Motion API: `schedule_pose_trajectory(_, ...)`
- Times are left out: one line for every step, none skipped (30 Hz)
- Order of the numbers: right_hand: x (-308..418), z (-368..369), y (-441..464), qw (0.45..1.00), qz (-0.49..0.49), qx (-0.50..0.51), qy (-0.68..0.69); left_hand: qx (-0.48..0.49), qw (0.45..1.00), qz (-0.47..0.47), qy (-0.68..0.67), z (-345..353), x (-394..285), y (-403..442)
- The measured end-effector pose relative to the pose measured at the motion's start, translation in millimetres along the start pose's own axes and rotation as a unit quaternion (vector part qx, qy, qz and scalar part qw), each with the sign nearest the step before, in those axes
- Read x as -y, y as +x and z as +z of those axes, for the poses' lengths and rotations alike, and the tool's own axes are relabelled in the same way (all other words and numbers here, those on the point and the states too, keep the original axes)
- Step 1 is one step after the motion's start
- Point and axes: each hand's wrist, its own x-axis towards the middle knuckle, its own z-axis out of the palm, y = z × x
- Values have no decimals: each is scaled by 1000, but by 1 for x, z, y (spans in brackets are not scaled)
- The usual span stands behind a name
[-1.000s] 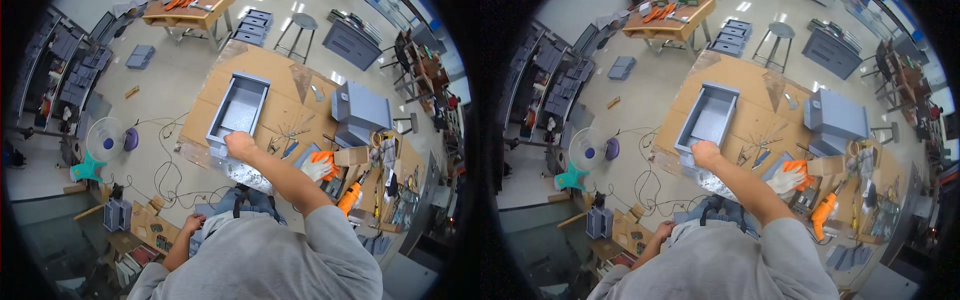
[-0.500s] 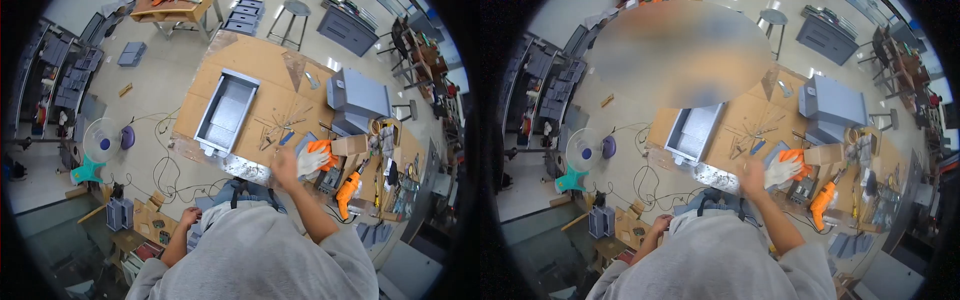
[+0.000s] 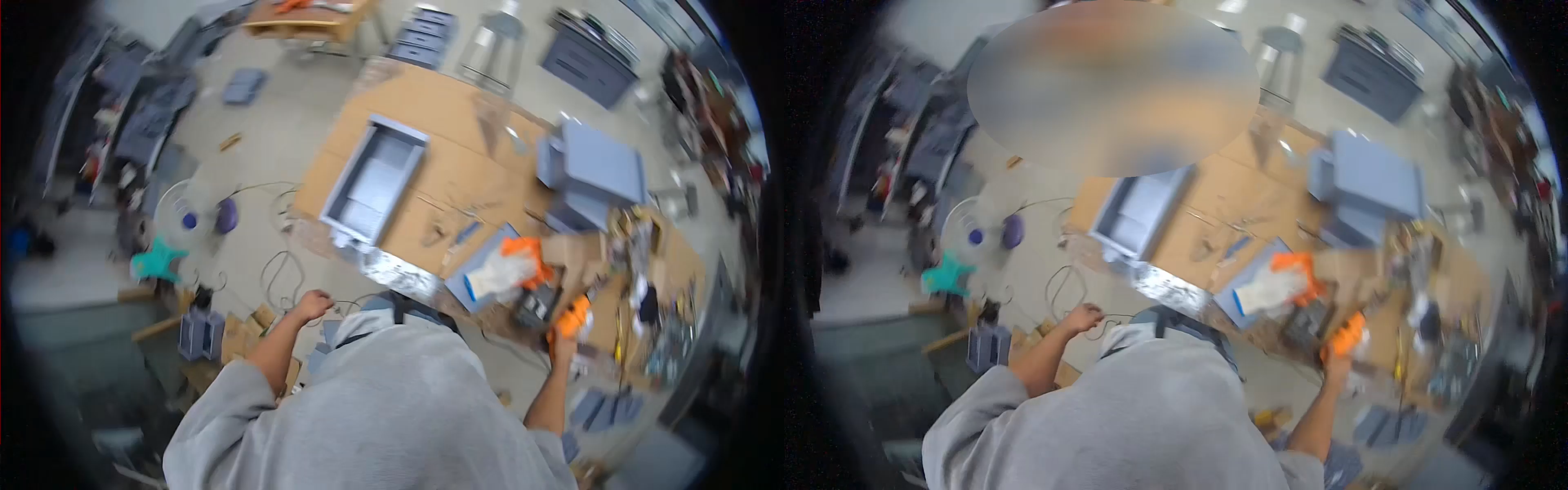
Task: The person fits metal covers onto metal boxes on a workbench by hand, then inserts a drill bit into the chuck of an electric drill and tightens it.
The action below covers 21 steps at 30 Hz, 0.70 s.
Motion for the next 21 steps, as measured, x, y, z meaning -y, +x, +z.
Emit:
schedule_pose_trajectory(-2,8,4,996,-35,24,84,-17,1000,10,-2,2,-3,2)
schedule_pose_trajectory(-6,16,7,961,-69,63,262,-28,996,32,72,-1,-15,-2)
schedule_pose_trajectory(0,17,5,891,-81,110,434,-31,987,49,149,-3,-27,-8)
schedule_pose_trajectory(5,16,4,840,-76,136,519,-39,992,20,115,-3,-38,-17)
schedule_pose_trajectory(7,15,11,912,-66,87,395,-40,996,-4,83,0,-43,-24)
schedule_pose_trajectory(7,13,22,941,-61,68,327,-52,996,-8,69,4,-40,-28)
schedule_pose_trajectory(5,12,32,964,-54,49,257,-61,996,-11,58,8,-38,-30)
schedule_pose_trajectory(6,12,44,964,-51,71,250,-68,996,-13,48,13,-36,-32)
schedule_pose_trajectory(-1,13,58,965,-45,92,243,-67,996,-12,60,18,-34,-35)
schedule_pose_trajectory(-14,24,76,958,-84,106,251,-65,995,-11,75,20,-32,-39)
schedule_pose_trajectory(-17,25,81,955,-86,116,260,-64,994,-9,91,19,-32,-42)
schedule_pose_trajectory(-19,24,81,951,-89,125,268,-62,994,-11,92,21,-28,-42)
schedule_pose_trajectory(-16,21,81,947,-92,132,277,-60,994,-11,92,23,-25,-40)
schedule_pose_trajectory(-14,17,81,970,-68,130,193,-59,994,-11,91,25,-22,-36)
schedule_pose_trajectory(-11,15,76,958,-42,143,244,-62,994,-9,90,25,-23,-35)
schedule_pose_trajectory(-9,16,69,942,-13,159,294,-66,994,-6,90,23,-25,-35)
schedule_pose_trajectory(-2,13,57,923,16,173,343,-69,993,-4,92,19,-28,-35)
schedule_pose_trajectory(2,9,46,910,34,172,375,-66,995,-6,80,15,-35,-38)
schedule_pose_trajectory(12,6,32,901,39,174,396,-64,995,-7,70,11,-46,-43)
schedule_pose_trajectory(22,1,16,894,43,168,414,-64,996,-8,61,3,-55,-43)
schedule_pose_trajectory(30,-4,2,887,42,166,428,-65,995,18,76,-2,-57,-37)
